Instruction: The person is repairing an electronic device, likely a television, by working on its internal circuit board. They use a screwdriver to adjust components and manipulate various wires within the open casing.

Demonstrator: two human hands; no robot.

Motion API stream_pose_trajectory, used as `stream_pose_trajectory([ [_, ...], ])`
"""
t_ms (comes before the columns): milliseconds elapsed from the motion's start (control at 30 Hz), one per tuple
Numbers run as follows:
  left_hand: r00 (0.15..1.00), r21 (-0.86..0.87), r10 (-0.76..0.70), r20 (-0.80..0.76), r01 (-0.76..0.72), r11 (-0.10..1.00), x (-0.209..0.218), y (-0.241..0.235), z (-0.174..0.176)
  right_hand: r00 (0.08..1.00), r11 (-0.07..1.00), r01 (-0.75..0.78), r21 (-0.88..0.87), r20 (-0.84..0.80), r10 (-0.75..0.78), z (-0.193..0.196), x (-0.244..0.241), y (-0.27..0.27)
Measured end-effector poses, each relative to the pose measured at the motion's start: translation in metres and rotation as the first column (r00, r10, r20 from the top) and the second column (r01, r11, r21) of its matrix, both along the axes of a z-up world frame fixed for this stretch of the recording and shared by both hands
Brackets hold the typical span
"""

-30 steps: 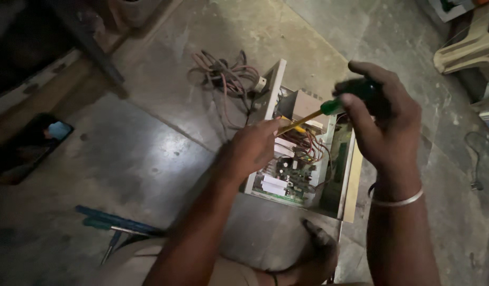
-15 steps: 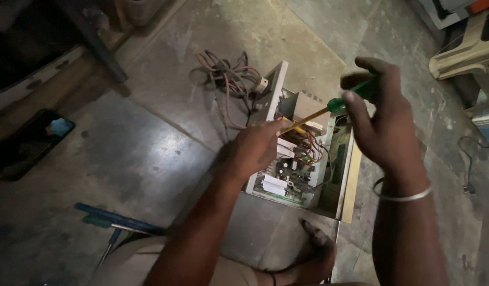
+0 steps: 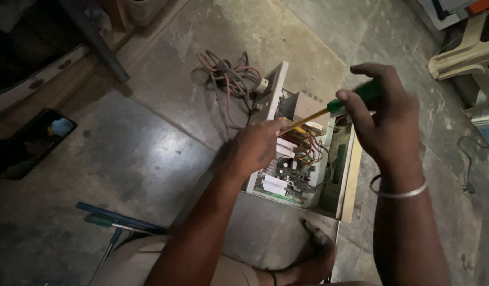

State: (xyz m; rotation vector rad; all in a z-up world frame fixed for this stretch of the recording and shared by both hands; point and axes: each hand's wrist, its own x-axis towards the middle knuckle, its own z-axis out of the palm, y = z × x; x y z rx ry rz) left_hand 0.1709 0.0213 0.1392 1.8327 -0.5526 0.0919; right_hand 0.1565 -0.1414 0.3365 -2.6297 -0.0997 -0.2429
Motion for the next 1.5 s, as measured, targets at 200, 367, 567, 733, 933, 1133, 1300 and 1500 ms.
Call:
stream_pose_trajectory([
  [200, 0.999, 0.003, -0.036, 0.009, 0.036, 0.999, -0.001, 0.002, -0.006, 0.989, 0.974, -0.146, 0.171, 0.058, 0.138, -0.007, -0.001, -0.005],
  [367, 0.994, -0.064, -0.1, -0.034, 0.097, 0.993, -0.003, 0.011, 0.002, 0.933, 0.888, -0.36, 0.287, 0.091, 0.349, -0.007, -0.003, -0.007],
  [567, 0.995, -0.056, -0.099, -0.009, 0.098, 0.994, -0.003, 0.01, 0.004, 0.941, 0.957, -0.253, -0.139, 0.196, 0.277, -0.007, -0.002, -0.004],
  [733, 0.995, -0.039, -0.083, -0.055, 0.081, 0.996, -0.001, 0.006, 0.003, 0.99, 0.988, -0.124, 0.094, -0.05, 0.129, -0.001, -0.002, 0.001],
  [933, 0.994, -0.016, -0.092, -0.066, 0.091, 0.996, -0.001, 0.004, -0.002, 0.924, 0.921, -0.375, 0.109, -0.035, 0.38, 0.008, -0.002, -0.002],
  [1133, 0.999, -0.026, -0.036, 0.002, 0.036, 0.999, -0.002, -0.001, -0.009, 0.979, 0.973, -0.206, -0.107, -0.01, 0.206, 0.01, -0.007, 0.01],
  [1300, 0.995, -0.061, -0.046, 0.091, 0.052, 0.997, -0.002, -0.001, -0.014, 0.941, 0.94, -0.335, -0.064, 0.027, 0.337, 0.012, -0.008, -0.001],
  [1500, 0.994, -0.043, -0.061, 0.087, 0.065, 0.997, 0.0, -0.002, -0.015, 0.955, 0.946, -0.294, -0.137, 0.008, 0.298, 0.003, -0.01, -0.012],
])
